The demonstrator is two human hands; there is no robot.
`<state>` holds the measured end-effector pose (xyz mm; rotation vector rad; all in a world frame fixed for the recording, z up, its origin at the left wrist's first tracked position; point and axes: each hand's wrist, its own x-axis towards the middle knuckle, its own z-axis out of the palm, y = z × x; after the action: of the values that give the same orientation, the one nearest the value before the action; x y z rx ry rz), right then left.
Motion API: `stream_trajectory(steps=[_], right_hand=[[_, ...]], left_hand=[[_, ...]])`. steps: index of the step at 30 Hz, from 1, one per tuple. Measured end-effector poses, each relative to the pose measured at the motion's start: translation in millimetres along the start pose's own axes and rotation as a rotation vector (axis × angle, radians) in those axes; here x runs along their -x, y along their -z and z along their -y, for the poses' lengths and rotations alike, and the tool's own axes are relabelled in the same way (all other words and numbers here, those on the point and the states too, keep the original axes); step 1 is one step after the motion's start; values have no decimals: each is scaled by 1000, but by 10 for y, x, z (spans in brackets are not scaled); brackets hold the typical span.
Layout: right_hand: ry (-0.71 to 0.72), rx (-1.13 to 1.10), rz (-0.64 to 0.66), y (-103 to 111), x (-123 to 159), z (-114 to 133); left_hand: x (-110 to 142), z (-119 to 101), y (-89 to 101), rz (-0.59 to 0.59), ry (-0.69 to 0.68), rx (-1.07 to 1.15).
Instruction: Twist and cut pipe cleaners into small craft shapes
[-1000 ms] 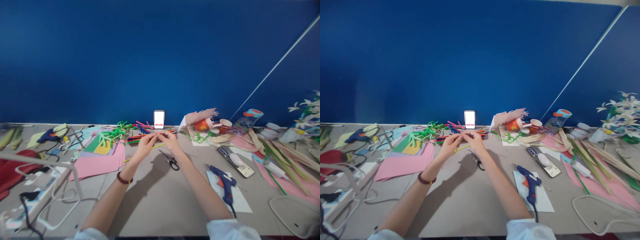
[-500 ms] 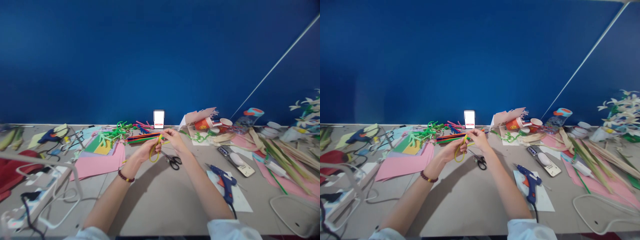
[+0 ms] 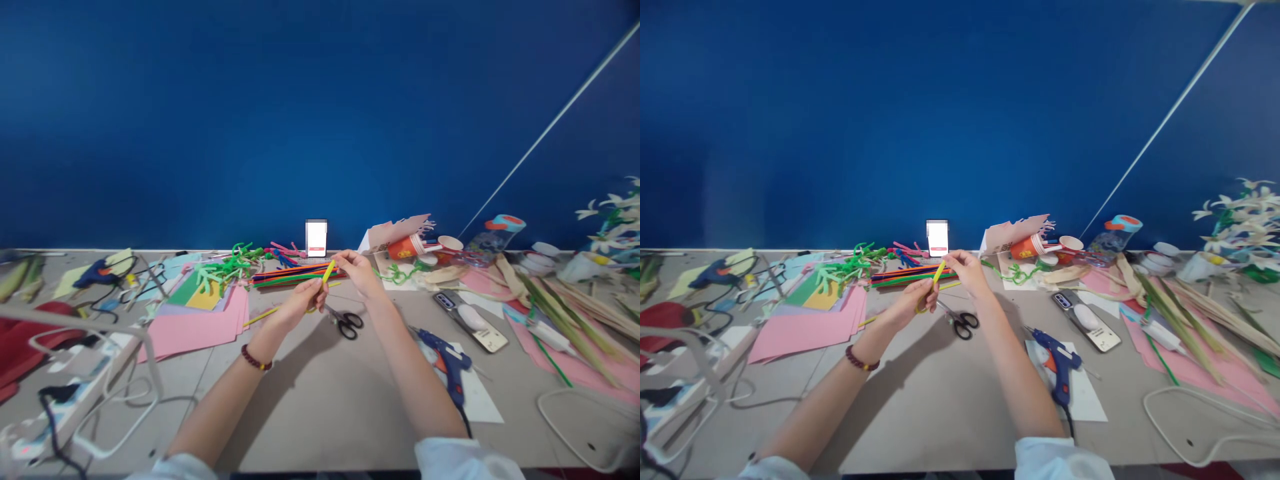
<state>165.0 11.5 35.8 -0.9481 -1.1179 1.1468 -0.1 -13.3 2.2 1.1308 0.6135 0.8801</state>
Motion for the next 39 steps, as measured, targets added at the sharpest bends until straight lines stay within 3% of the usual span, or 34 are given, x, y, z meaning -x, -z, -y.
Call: stream_trajectory(steps=[13, 24, 32, 35, 39], right_hand=[[23, -8, -50, 113, -19, 108], [40, -24, -65, 182, -29, 149], [37, -87, -131, 330, -49, 222], [23, -72, -91, 331, -34, 240], [-55, -25, 59, 242, -3, 210]], left_hand=[[-17, 70, 11, 45, 179, 370], [-33, 122, 72, 19, 235, 388], [-47, 250, 95, 55, 150, 221], [-56, 211, 90, 63, 188, 320], [-34, 118, 96, 115, 271, 432]])
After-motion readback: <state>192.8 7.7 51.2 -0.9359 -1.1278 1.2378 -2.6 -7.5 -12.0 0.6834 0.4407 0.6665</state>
